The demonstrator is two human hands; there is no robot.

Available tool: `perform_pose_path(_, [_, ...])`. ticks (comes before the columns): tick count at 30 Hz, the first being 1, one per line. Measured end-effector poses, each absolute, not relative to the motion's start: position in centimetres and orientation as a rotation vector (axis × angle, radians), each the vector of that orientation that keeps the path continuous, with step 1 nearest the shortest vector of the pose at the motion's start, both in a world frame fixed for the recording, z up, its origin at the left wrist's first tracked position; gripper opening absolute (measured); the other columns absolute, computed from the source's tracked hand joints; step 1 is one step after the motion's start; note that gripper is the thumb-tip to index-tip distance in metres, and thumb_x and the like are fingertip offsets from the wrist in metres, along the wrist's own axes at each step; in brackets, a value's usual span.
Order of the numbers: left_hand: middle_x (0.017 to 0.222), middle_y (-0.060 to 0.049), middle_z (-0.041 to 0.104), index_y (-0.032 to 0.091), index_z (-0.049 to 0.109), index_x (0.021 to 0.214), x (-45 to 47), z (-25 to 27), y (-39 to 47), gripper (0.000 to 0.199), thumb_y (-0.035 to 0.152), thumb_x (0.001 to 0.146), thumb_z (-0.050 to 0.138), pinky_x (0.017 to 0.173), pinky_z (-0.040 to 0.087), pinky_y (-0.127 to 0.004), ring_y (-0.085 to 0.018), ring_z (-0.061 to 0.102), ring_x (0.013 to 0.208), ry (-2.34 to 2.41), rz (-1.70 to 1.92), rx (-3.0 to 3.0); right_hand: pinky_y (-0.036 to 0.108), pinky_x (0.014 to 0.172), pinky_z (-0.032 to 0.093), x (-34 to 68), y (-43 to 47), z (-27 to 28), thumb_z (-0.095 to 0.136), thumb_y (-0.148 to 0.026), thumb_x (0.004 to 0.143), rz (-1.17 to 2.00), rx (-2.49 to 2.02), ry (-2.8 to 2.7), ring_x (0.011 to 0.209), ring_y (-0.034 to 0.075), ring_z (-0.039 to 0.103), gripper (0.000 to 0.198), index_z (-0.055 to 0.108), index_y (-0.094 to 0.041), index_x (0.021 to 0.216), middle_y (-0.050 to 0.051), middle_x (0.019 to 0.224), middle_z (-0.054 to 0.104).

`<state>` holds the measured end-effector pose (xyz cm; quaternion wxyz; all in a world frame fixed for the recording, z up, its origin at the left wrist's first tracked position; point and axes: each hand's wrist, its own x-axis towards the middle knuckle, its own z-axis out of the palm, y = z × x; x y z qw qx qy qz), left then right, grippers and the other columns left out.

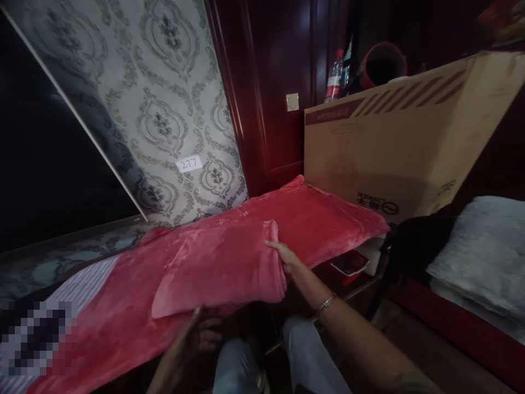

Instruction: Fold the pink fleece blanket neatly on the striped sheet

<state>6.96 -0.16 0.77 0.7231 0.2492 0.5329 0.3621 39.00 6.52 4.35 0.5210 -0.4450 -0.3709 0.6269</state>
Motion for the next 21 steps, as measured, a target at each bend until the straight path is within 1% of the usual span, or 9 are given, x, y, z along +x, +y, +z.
perform_pose_path(2, [0.086,-0.02,0.074,0.009,0.065,0.107,8.5,1.2,-0.6,0.034,0.036,0.086,0.061,0.064,0.058,-0.037,-0.029,0.074,0.069,1.047,0.927,0.434,0.047,0.09,0.058,39.2,6.0,3.6,0.062,-0.036,0.076,1.544,-1.025,-0.824,0.093,0.03,0.073,0.04,0.067,-0.017,0.111,0.013,0.099,0.076])
perform_pose_path(4, [0.084,-0.017,0.074,0.011,0.062,0.112,9.8,2.1,-0.8,0.03,0.028,0.088,0.056,0.074,0.059,-0.039,-0.028,0.074,0.075,1.005,1.109,0.345,0.045,0.089,0.058,40.0,5.6,2.4,0.068,-0.03,0.07,1.514,-1.025,-0.782,0.096,0.03,0.072,0.051,0.063,-0.02,0.12,0.012,0.107,0.075])
perform_pose_path(8, [0.071,-0.009,0.07,0.016,0.058,0.106,11.0,3.3,-0.7,0.021,0.015,0.087,0.05,0.071,0.061,-0.038,-0.022,0.071,0.063,1.057,1.309,0.2,0.049,0.085,0.058,42.6,6.1,0.4,0.073,-0.031,0.067,1.332,-1.237,-0.723,0.095,0.03,0.071,0.087,0.039,-0.023,0.146,0.012,0.11,0.072])
perform_pose_path(10, [0.068,-0.006,0.068,0.018,0.058,0.101,11.0,3.3,-0.6,0.02,0.012,0.084,0.05,0.069,0.061,-0.038,-0.021,0.069,0.06,1.06,1.34,0.166,0.048,0.091,0.056,43.9,7.4,0.5,0.074,-0.033,0.066,1.093,-1.298,-0.759,0.102,0.03,0.068,0.094,0.034,-0.024,0.15,0.012,0.118,0.068])
perform_pose_path(11, [0.067,-0.005,0.067,0.019,0.058,0.099,10.9,3.1,-0.5,0.02,0.011,0.082,0.051,0.069,0.062,-0.037,-0.02,0.069,0.06,1.054,1.358,0.156,0.047,0.095,0.054,44.3,8.2,0.9,0.075,-0.032,0.064,0.95,-1.298,-0.818,0.108,0.03,0.066,0.092,0.037,-0.024,0.148,0.012,0.124,0.065])
perform_pose_path(13, [0.068,-0.004,0.066,0.02,0.059,0.096,10.7,2.7,-0.4,0.02,0.01,0.08,0.053,0.07,0.062,-0.037,-0.019,0.068,0.06,1.039,1.393,0.146,0.048,0.104,0.047,44.5,10.3,2.2,0.075,-0.03,0.064,0.713,-1.272,-1.006,0.118,0.03,0.06,0.079,0.051,-0.024,0.139,0.012,0.132,0.061])
perform_pose_path(15, [0.071,-0.004,0.068,0.02,0.059,0.094,10.5,2.3,-0.3,0.018,0.009,0.079,0.054,0.07,0.062,-0.036,-0.019,0.069,0.062,1.023,1.407,0.145,0.05,0.11,0.041,43.6,12.7,3.8,0.074,-0.029,0.066,0.623,-1.255,-1.225,0.123,0.03,0.056,0.062,0.062,-0.024,0.127,0.011,0.133,0.061])
perform_pose_path(17, [0.073,-0.005,0.069,0.02,0.059,0.092,10.3,1.8,-0.3,0.016,0.01,0.08,0.055,0.07,0.063,-0.037,-0.02,0.07,0.065,1.02,1.396,0.156,0.05,0.113,0.037,41.8,15.2,5.3,0.074,-0.027,0.068,0.656,-1.242,-1.393,0.126,0.03,0.055,0.053,0.067,-0.024,0.12,0.01,0.131,0.062])
perform_pose_path(21, [0.072,-0.006,0.069,0.019,0.059,0.086,10.0,0.5,-0.5,0.012,0.009,0.08,0.059,0.071,0.063,-0.037,-0.021,0.071,0.066,1.01,1.383,0.18,0.048,0.116,0.031,37.6,20.2,7.0,0.08,-0.025,0.065,0.852,-1.212,-1.548,0.133,0.032,0.05,0.055,0.07,-0.024,0.119,0.01,0.136,0.061])
